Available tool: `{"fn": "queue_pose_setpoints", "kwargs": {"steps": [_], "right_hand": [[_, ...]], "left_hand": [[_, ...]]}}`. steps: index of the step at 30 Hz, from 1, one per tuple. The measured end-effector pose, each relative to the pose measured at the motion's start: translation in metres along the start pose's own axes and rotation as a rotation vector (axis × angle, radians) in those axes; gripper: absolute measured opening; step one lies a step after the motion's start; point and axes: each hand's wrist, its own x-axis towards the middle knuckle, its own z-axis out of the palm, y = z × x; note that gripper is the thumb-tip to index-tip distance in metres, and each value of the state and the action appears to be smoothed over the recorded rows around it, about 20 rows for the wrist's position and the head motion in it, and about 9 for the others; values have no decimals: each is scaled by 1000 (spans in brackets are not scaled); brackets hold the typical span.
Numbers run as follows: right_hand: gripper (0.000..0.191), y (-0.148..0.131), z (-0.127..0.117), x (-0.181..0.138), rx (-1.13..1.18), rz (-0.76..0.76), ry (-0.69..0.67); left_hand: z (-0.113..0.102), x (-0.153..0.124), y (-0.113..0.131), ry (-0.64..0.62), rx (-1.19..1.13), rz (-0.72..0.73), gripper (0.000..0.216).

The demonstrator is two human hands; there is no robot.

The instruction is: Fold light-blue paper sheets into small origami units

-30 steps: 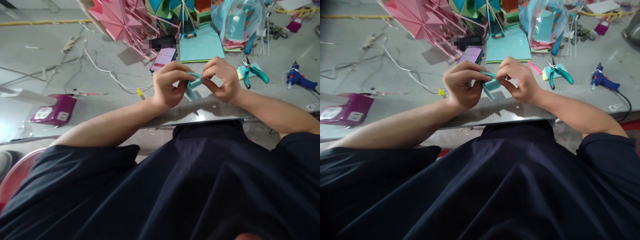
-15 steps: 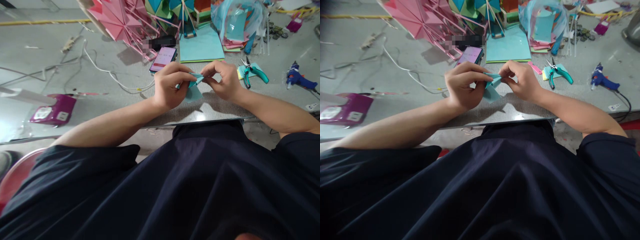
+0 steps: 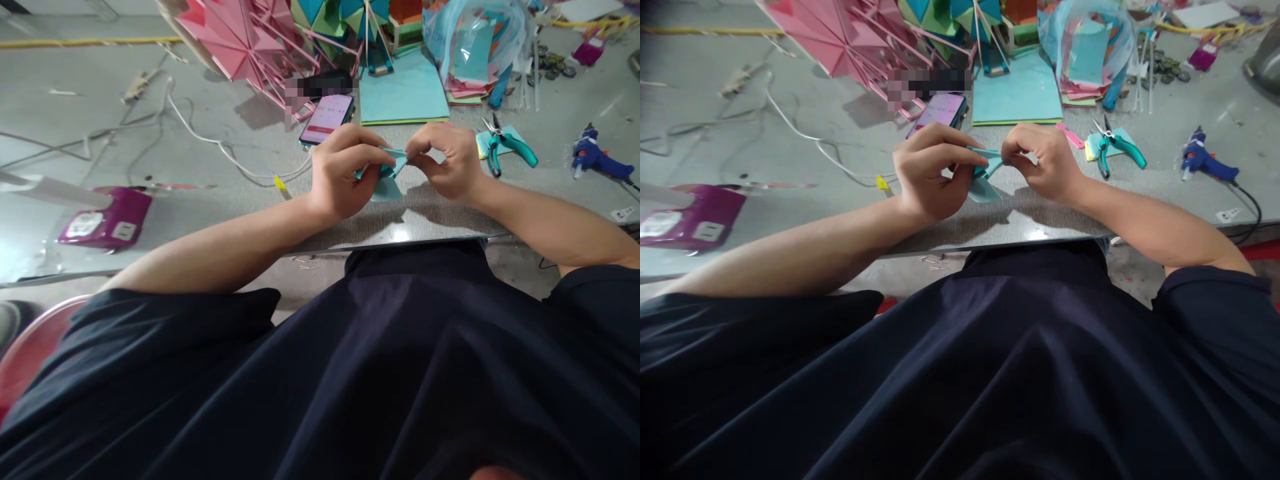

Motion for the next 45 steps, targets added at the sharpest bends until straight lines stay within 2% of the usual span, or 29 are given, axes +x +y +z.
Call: {"fn": "queue_pose_setpoints", "kwargs": {"steps": [3,6,8,11,14,17,19,21,25,27,29,31,35,38,42,45], "right_hand": [[51,-3,-1,-1,-3,14,-15],[47,-6,-1,-4,-34,113,-55],[46,-8,-1,-5,-29,126,-73],[45,-12,3,-5,-10,64,-67],[47,-17,6,-3,10,4,-65],[46,-20,6,-2,5,96,-80],[46,-19,4,-2,-24,211,-63],[50,-13,3,-1,-45,261,-23],[55,-1,3,3,-35,126,59],[62,1,3,5,-17,42,112],[67,-1,2,5,-13,-36,155],[67,-3,1,4,-44,-44,120],[51,-8,-3,1,-155,102,-27],[50,-13,-3,-1,-132,48,-38],[50,-23,-1,-2,-116,-50,-22],[45,-23,-2,-1,-110,-96,-7]], "left_hand": [[-2,1,-1,9,7,-10,34],[-3,-1,-3,17,46,-4,34],[-3,-2,-4,21,41,8,34],[-5,-2,-3,45,-3,168,34],[-6,1,-1,42,63,357,36],[-5,2,-6,58,65,440,39],[-6,1,-13,-3,46,362,40],[-9,0,-23,-73,25,310,37],[-15,3,-43,-46,26,477,31],[-16,4,-50,-49,89,502,42],[-15,3,-54,-85,148,463,53],[-14,2,-52,-125,197,379,53],[-13,0,-41,-151,234,246,48],[-12,-1,-37,-146,214,189,52],[-11,-3,-41,-99,163,270,44],[-12,-3,-42,-112,170,317,40]]}}
